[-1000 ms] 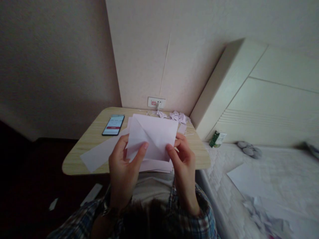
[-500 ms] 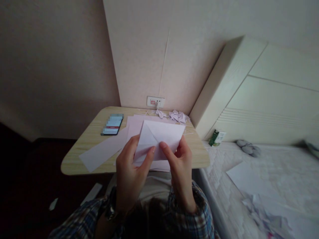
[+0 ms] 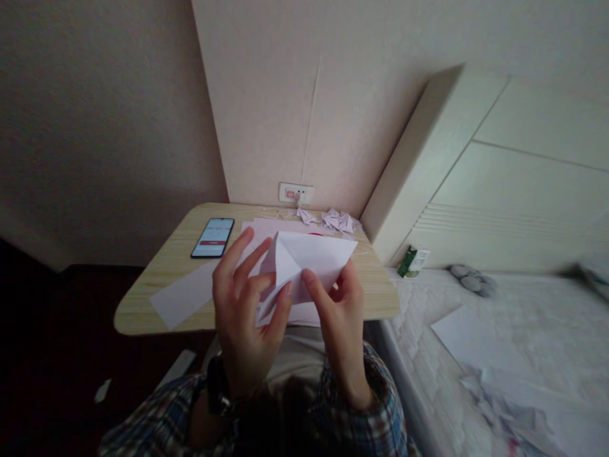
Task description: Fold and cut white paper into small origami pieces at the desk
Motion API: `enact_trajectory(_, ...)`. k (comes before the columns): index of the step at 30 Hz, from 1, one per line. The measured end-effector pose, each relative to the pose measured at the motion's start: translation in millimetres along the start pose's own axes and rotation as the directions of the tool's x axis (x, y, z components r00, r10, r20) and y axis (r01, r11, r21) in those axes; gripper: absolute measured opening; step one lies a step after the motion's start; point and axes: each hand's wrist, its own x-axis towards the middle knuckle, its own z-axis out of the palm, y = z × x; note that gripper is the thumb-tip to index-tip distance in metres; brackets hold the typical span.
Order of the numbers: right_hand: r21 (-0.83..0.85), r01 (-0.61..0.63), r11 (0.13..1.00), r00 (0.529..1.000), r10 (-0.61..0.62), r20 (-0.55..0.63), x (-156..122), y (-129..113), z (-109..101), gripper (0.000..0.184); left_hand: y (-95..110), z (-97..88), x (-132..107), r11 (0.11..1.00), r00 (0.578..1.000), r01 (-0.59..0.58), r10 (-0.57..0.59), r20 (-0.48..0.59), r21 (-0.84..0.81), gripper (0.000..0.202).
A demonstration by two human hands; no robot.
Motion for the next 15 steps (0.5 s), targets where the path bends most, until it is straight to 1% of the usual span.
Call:
enact_trajectory(2, -0.032, 0.005, 0.999, 1.0, -0.005, 0.006, 0.0, -0.7, -0.1, 0.042, -3.5, -2.7, 2.2, 0.993, 0.994, -0.107, 0.106, 0.023, 0.04, 0.017)
enact_trajectory(4, -0.083, 0.018, 0.996, 1.0, -0.017, 0.006, 0.6, -1.5, -0.8, 0.038, -9.5, -5.2, 3.2, 0.977, 0.979, -0.199, 0.196, 0.05, 0.076, 0.018)
enact_trajectory(6, -0.129, 0.032, 0.991, 0.999, -0.031, 0.012, 1.6, -2.1, -2.3, 0.035, -16.3, -7.9, 4.5, 0.955, 0.959, -0.279, 0.272, 0.083, 0.098, 0.019)
enact_trajectory(8, -0.155, 0.043, 0.987, 0.999, -0.039, 0.029, 2.8, -2.6, -4.1, 0.034, -21.7, -11.1, 7.3, 0.929, 0.93, -0.355, 0.338, 0.146, 0.107, 0.019)
enact_trajectory(10, -0.184, 0.052, 0.982, 0.998, -0.046, 0.04, 3.6, -3.2, -6.1, 0.036, -24.6, -14.4, 11.1, 0.909, 0.902, -0.405, 0.379, 0.209, 0.099, 0.019)
enact_trajectory(11, -0.202, 0.058, 0.978, 0.998, -0.05, 0.042, 3.9, -3.5, -7.1, 0.037, -25.0, -15.8, 12.9, 0.909, 0.895, -0.409, 0.382, 0.231, 0.083, 0.019)
enact_trajectory(12, -0.222, 0.065, 0.973, 0.998, -0.057, 0.042, 4.0, -3.8, -8.0, 0.039, -24.9, -17.0, 14.5, 0.917, 0.897, -0.395, 0.37, 0.242, 0.063, 0.019)
enact_trajectory(13, -0.24, 0.073, 0.968, 0.997, -0.066, 0.039, 4.0, -4.1, -9.0, 0.041, -24.4, -17.8, 15.7, 0.932, 0.908, -0.361, 0.342, 0.241, 0.042, 0.019)
enact_trajectory(15, -0.254, 0.1, 0.962, 0.995, -0.094, 0.037, 4.0, -4.9, -11.2, 0.042, -23.0, -18.3, 16.9, 0.966, 0.941, -0.258, 0.252, 0.225, -0.001, 0.019)
